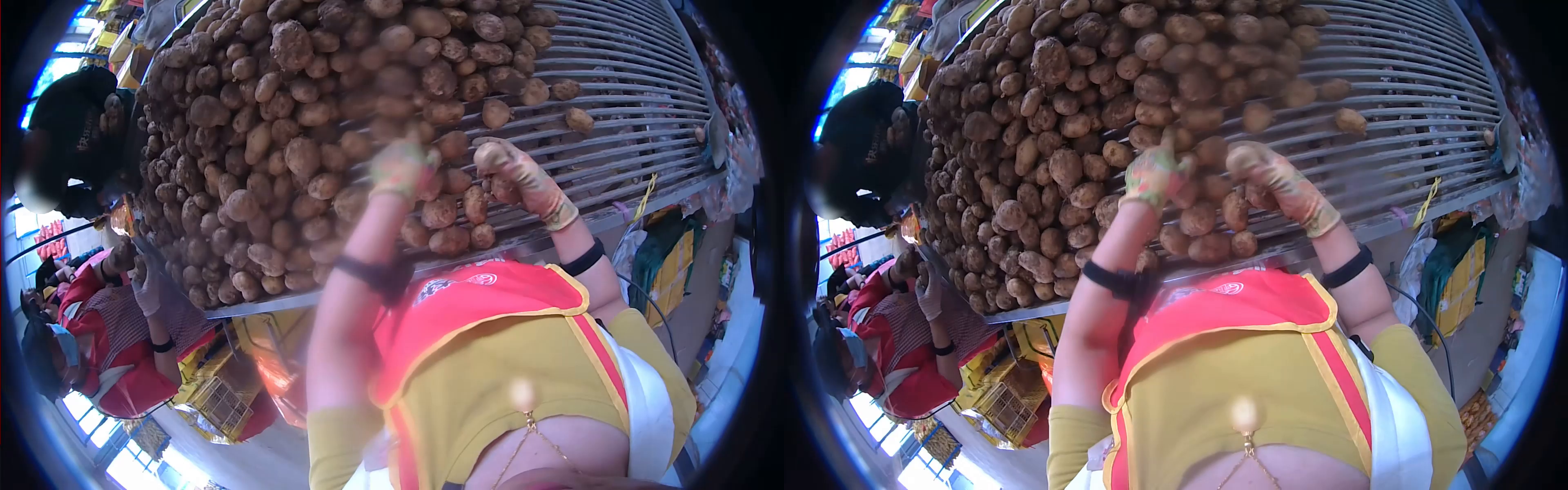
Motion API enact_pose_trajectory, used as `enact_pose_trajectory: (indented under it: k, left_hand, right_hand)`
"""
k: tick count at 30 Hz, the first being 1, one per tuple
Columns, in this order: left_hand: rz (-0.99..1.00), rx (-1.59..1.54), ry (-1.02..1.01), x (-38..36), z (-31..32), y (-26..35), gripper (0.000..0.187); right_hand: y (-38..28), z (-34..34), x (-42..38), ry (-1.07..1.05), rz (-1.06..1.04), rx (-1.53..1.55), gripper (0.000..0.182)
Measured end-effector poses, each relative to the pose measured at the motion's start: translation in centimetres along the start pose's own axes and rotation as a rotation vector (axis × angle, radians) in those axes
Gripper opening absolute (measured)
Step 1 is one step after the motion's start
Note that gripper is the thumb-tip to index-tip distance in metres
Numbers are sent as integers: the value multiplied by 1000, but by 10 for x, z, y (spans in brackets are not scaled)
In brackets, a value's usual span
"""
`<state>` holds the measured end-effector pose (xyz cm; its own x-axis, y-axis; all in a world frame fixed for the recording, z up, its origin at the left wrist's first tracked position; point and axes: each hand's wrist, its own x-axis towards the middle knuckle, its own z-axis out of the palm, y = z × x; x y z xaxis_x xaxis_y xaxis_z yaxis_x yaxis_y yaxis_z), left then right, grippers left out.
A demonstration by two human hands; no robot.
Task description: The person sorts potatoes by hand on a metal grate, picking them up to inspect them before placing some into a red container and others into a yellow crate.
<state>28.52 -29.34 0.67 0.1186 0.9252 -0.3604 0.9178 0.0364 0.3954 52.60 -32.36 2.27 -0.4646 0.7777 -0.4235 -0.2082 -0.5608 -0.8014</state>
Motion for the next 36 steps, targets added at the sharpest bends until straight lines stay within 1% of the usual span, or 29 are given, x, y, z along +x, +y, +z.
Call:
enact_pose_trajectory:
  k: [1, 2, 5, 6, 8, 9, 11, 14, 15, 17, 18, 21, 22, 24, 25, 26, 27, 28, 29, 30, 31, 32, 33, 34, 35, 36]
  left_hand:
    - [17, 25, -37, 11, -1, 2, 51]
    - [0, 74, -141, 18, -13, 10, 54]
    - [97, 155, -277, 37, -14, 10, 57]
    - [96, 173, -326, 42, -14, 10, 60]
    - [96, 215, -437, 46, -11, 7, 67]
    - [129, 128, -358, 44, -8, 1, 70]
    - [196, -32, -198, 31, -1, -16, 78]
    - [313, -246, -138, 10, -10, -37, 84]
    - [229, -330, -158, 5, -13, -39, 84]
    - [69, -484, -200, 2, -20, -41, 84]
    - [104, -434, -321, 5, -26, -41, 85]
    - [357, -321, -192, 10, -13, -41, 79]
    - [302, -168, -214, 13, -9, -37, 73]
    - [180, 131, -263, 6, -17, 1, 62]
    - [136, 165, -192, 11, -1, 12, 59]
    - [93, 199, -123, 20, 21, 22, 56]
    - [56, 235, -54, 21, 24, 31, 53]
    - [113, 303, -50, 19, 26, 34, 50]
    - [187, 294, -110, 16, 15, 35, 51]
    - [263, 288, -166, 15, 0, 30, 52]
    - [338, 287, -223, 15, -11, 23, 53]
    - [371, 237, -273, 22, -12, 11, 54]
    - [278, -51, -297, 18, -16, 0, 55]
    - [183, -340, -321, 10, -19, -10, 55]
    - [84, -627, -342, 4, -21, -21, 56]
    - [145, -845, -395, 1, -21, -36, 57]
  right_hand:
    - [-5, 9, 2, 51, -43, -247, 50]
    - [-2, 9, 6, 52, -75, -297, 52]
    - [-15, 11, 4, 66, 11, -483, 53]
    - [-20, 20, 4, 92, -37, -649, 52]
    - [-24, 34, 9, -76, -103, -1138, 53]
    - [-25, 40, 14, -167, -148, -1377, 53]
    - [-5, 50, 25, -343, -77, -1523, 58]
    - [-19, 74, 37, -486, 92, -1592, 56]
    - [-23, 73, 42, -532, 146, -1607, 55]
    - [-23, 68, 47, -543, 143, -1597, 55]
    - [-25, 71, 46, -538, 143, -1616, 55]
    - [-17, 68, 45, -535, 84, -1664, 54]
    - [-15, 65, 44, -529, 52, -1676, 54]
    - [-21, 60, 31, -552, 57, -1590, 53]
    - [-21, 59, 22, -569, 65, -1547, 52]
    - [-17, 60, 12, -472, 88, -1661, 45]
    - [-14, 63, 7, -435, 69, -1697, 40]
    - [-9, 66, 4, -389, 52, -1732, 36]
    - [-4, 66, -1, -338, 36, -1766, 31]
    - [16, 59, 0, -230, -83, -1780, 23]
    - [16, 59, -1, -239, -79, -1800, 23]
    - [15, 60, -1, -251, -78, -1817, 22]
    - [11, 65, 1, -264, -79, -1835, 22]
    - [-2, 68, 1, -302, -3, -1796, 29]
    - [-4, 63, 1, -240, -48, -1688, 33]
    - [-7, 53, -3, -181, -92, -1580, 38]
